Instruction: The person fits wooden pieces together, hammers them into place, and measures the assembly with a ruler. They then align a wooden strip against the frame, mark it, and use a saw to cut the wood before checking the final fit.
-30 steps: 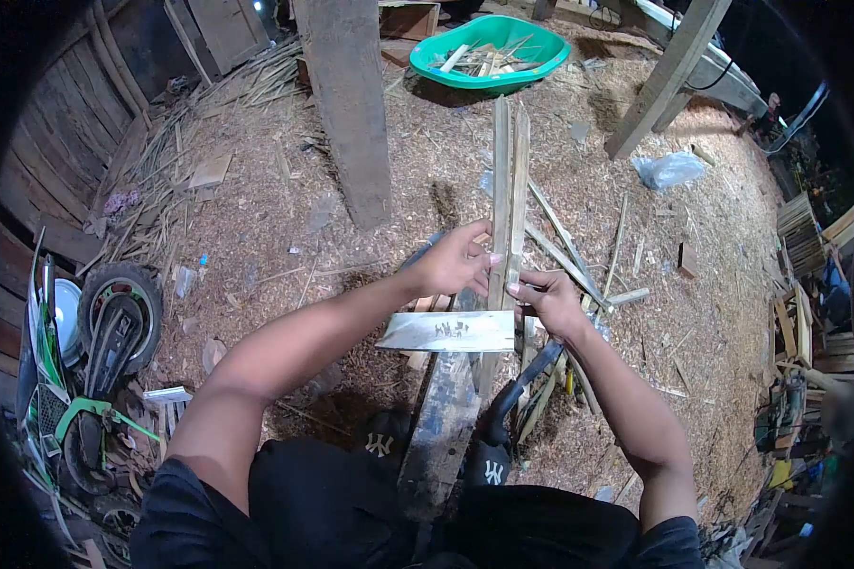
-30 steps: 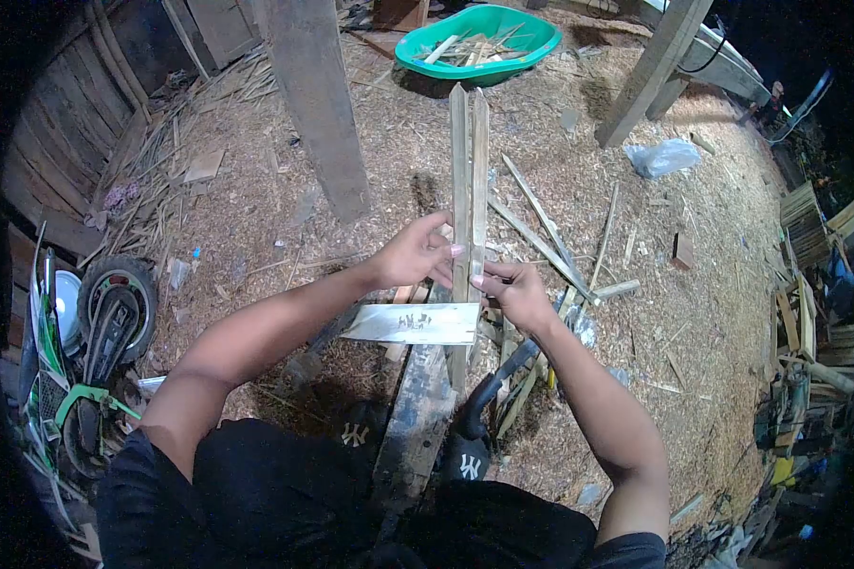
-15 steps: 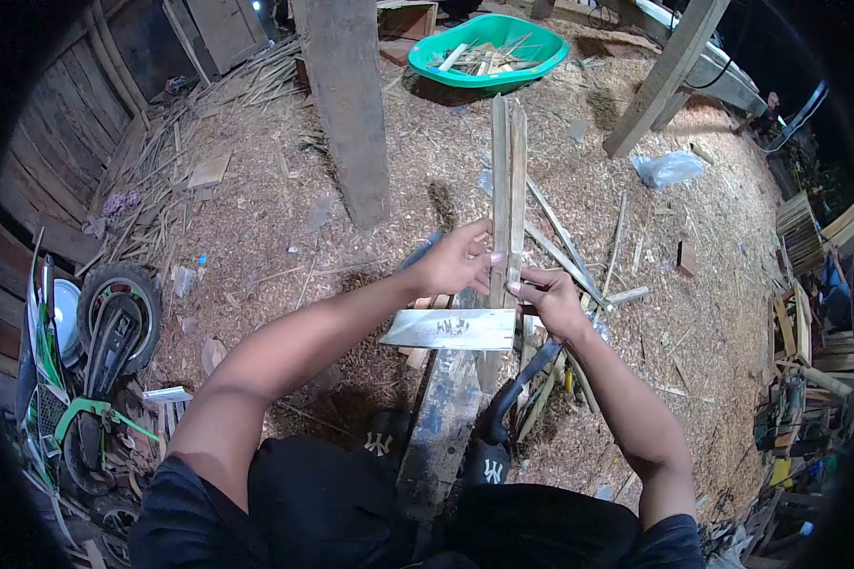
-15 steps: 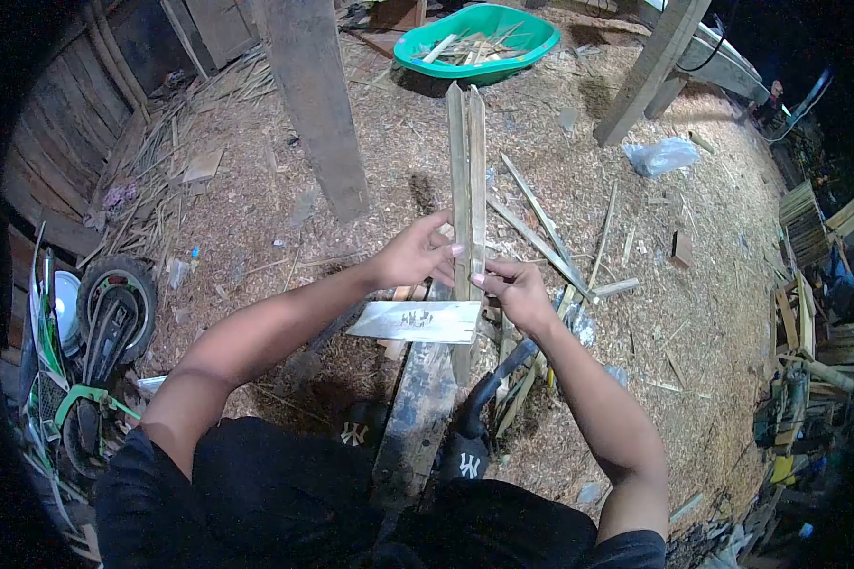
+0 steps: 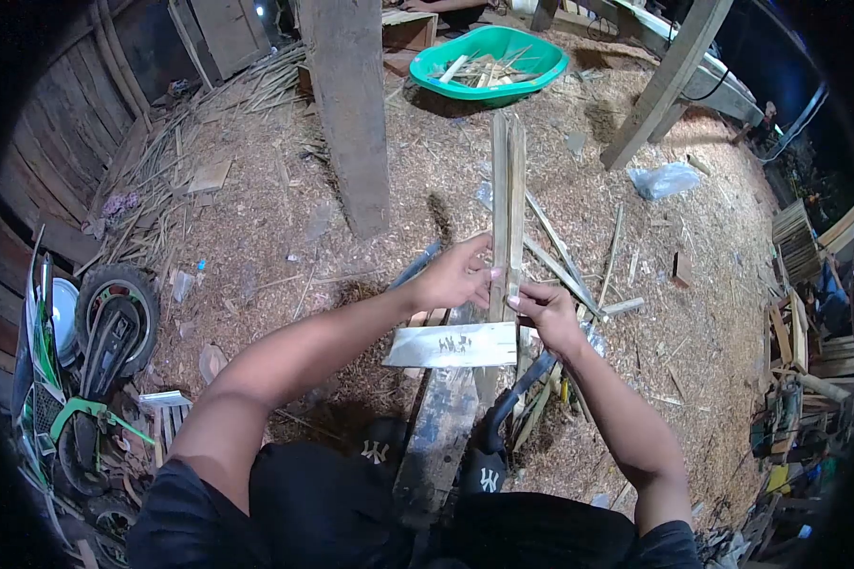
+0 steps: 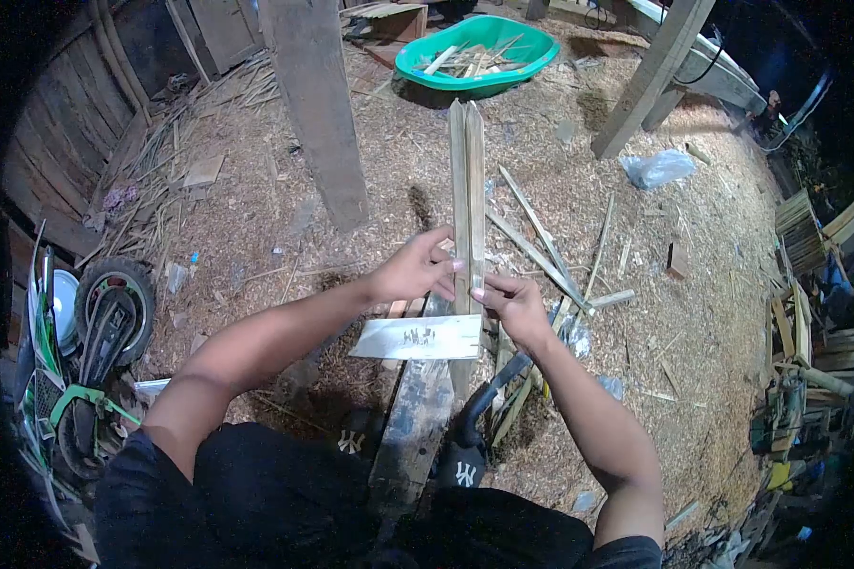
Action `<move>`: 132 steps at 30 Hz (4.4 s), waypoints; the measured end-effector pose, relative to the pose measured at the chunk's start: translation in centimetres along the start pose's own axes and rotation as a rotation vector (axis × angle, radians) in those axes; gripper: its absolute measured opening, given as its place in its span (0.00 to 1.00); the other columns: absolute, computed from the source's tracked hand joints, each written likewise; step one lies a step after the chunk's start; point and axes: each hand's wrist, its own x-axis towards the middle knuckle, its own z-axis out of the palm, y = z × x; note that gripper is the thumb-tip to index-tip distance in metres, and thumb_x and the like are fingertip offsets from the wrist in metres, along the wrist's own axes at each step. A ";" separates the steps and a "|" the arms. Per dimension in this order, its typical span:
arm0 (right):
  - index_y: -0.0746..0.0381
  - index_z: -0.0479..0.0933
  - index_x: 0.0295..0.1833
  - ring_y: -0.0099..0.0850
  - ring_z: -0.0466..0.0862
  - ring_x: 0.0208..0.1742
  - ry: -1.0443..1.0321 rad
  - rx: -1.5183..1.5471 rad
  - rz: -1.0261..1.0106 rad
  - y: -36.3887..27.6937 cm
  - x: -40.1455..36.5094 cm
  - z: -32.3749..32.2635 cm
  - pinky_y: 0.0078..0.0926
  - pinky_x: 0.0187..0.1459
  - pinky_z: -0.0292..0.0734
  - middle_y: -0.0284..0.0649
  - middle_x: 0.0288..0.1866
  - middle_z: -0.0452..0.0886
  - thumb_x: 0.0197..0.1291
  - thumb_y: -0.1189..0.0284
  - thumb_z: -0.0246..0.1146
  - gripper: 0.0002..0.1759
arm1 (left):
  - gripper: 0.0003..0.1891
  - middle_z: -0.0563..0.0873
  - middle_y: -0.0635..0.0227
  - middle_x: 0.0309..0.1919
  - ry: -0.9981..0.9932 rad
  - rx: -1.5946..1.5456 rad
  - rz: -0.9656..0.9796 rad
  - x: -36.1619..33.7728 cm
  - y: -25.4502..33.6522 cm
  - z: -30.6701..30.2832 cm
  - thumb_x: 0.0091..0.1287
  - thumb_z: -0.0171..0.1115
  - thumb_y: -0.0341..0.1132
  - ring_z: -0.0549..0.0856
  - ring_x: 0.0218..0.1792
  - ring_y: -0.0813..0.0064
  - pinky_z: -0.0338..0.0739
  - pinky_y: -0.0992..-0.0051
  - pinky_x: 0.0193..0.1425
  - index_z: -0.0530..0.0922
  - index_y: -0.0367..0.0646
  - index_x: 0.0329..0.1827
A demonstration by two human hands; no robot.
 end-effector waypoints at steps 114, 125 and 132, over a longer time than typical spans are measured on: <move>0.70 0.82 0.56 0.17 0.77 0.36 0.390 -0.076 -0.375 -7.5 -12.0 4.3 0.17 0.38 0.73 0.31 0.38 0.84 0.65 0.76 0.65 0.15 | 0.21 0.89 0.64 0.36 0.025 0.370 0.381 -4.9 12.0 6.7 0.67 0.70 0.39 0.86 0.28 0.80 0.80 0.78 0.25 0.79 0.38 0.59; 0.71 0.81 0.59 0.16 0.79 0.38 0.371 -0.022 -0.438 -8.4 -13.3 6.1 0.16 0.40 0.76 0.32 0.41 0.85 0.65 0.78 0.66 0.17 | 0.14 0.88 0.66 0.26 0.073 0.298 0.362 -6.9 13.3 6.2 0.62 0.75 0.37 0.84 0.23 0.83 0.78 0.77 0.20 0.86 0.36 0.43; 0.71 0.80 0.59 0.17 0.80 0.39 0.359 -0.094 -0.471 -8.5 -14.2 6.3 0.17 0.42 0.77 0.34 0.44 0.86 0.64 0.79 0.67 0.18 | 0.15 0.88 0.70 0.29 0.017 0.248 0.345 -7.8 13.5 6.6 0.62 0.75 0.36 0.83 0.26 0.86 0.78 0.81 0.23 0.87 0.37 0.47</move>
